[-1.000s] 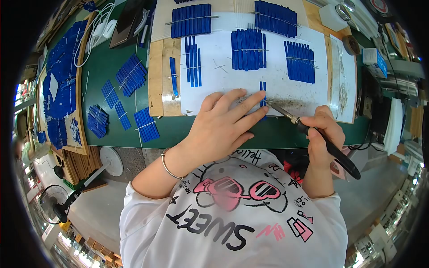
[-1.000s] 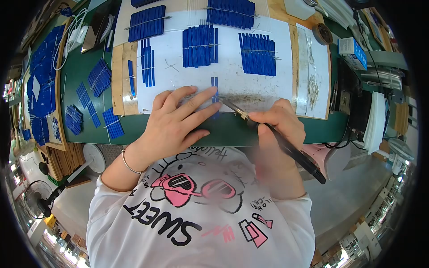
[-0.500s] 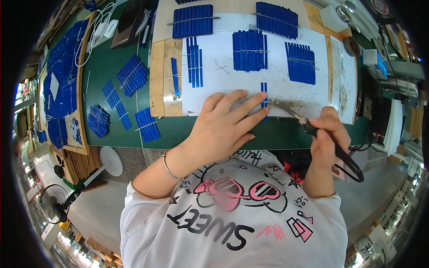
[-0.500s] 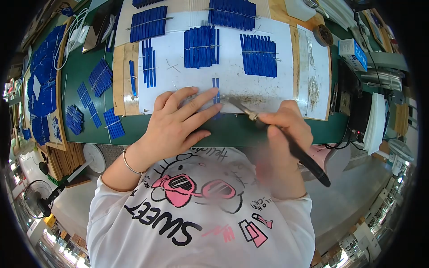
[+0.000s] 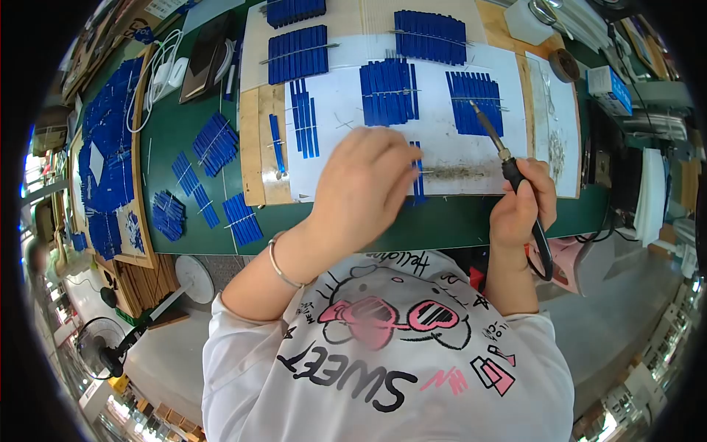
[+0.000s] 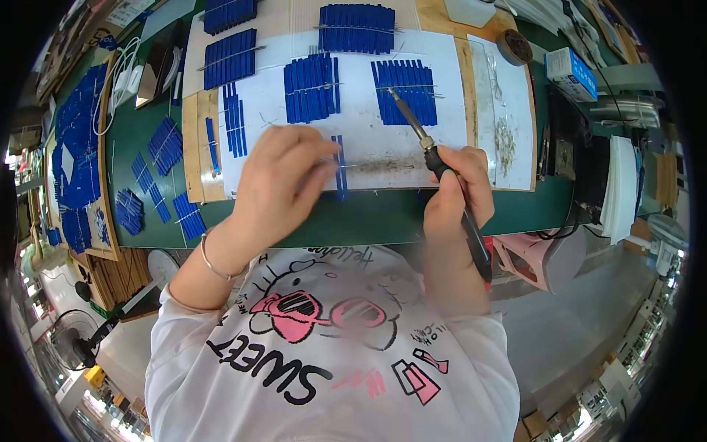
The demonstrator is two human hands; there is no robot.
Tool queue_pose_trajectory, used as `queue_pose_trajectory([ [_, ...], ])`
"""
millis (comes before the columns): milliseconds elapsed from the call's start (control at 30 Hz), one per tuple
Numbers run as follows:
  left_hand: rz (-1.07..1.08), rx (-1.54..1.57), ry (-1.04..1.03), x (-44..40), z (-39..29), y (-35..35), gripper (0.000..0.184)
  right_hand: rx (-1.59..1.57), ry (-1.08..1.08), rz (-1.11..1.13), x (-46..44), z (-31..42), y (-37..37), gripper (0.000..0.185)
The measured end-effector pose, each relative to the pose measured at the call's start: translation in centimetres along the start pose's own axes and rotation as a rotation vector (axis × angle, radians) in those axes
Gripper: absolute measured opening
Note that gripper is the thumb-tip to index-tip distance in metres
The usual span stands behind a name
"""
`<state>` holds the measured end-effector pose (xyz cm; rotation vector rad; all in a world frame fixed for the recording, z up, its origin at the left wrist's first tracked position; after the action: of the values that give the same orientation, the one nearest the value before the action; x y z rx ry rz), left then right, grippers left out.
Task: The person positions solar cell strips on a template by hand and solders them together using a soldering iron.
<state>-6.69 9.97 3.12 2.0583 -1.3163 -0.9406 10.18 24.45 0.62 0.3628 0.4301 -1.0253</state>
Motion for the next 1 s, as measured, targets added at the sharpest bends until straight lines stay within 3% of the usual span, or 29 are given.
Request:
queue_pose_trajectory([
  [67,-0.150,-0.060,0.030,-1.4,0.4,-0.1,0.010,0.008,0.011,0.013,-0.1,0.1,-0.1,0.031],
  [100,-0.150,-0.061,0.030,-1.9,0.5,-0.5,0.010,0.016,0.021,0.027,-0.1,0.2,-0.2,0.031],
  [267,-0.107,-0.218,0.049,-2.3,0.6,-1.2,0.016,0.041,0.011,0.050,-0.1,0.2,-0.2,0.031],
  [500,-0.101,-0.165,0.040,-0.7,0.2,-0.7,0.019,0.098,0.019,0.109,0.0,0.1,-0.1,0.029],
  [633,-0.094,-0.181,-0.008,2.6,-1.6,0.1,0.038,0.272,0.089,0.174,-0.4,0.9,-0.6,0.031],
  [767,0.035,-0.277,-0.022,4.6,-1.6,-1.4,0.049,0.363,0.136,0.348,-0.4,1.3,-2.0,0.035],
  [833,0.030,-0.274,-0.018,4.7,-1.5,-1.5,0.049,0.347,0.394,0.584,-0.1,2.7,-3.8,0.032],
  [867,0.027,-0.269,-0.012,4.7,-1.4,-1.6,0.049,0.430,0.318,0.683,0.0,3.3,-4.3,0.028],
  [967,0.011,-0.288,-0.018,4.9,-1.2,-1.8,0.049,0.539,0.459,0.698,1.2,2.9,-4.5,0.024],
  [1000,0.011,-0.287,-0.018,4.9,-1.1,-1.9,0.049,0.551,0.406,0.714,1.3,2.7,-4.2,0.022],
])
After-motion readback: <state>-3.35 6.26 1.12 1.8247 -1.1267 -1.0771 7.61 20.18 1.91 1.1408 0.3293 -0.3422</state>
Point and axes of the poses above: each hand's wrist, its own x-axis away from the middle knuckle, its own y-axis out of the back of the hand, z = x × y, the point moved 5 cm from there along -x, towards the middle knuckle, and after that the axes turned 2 degrees about z, right-handed, at the moved point
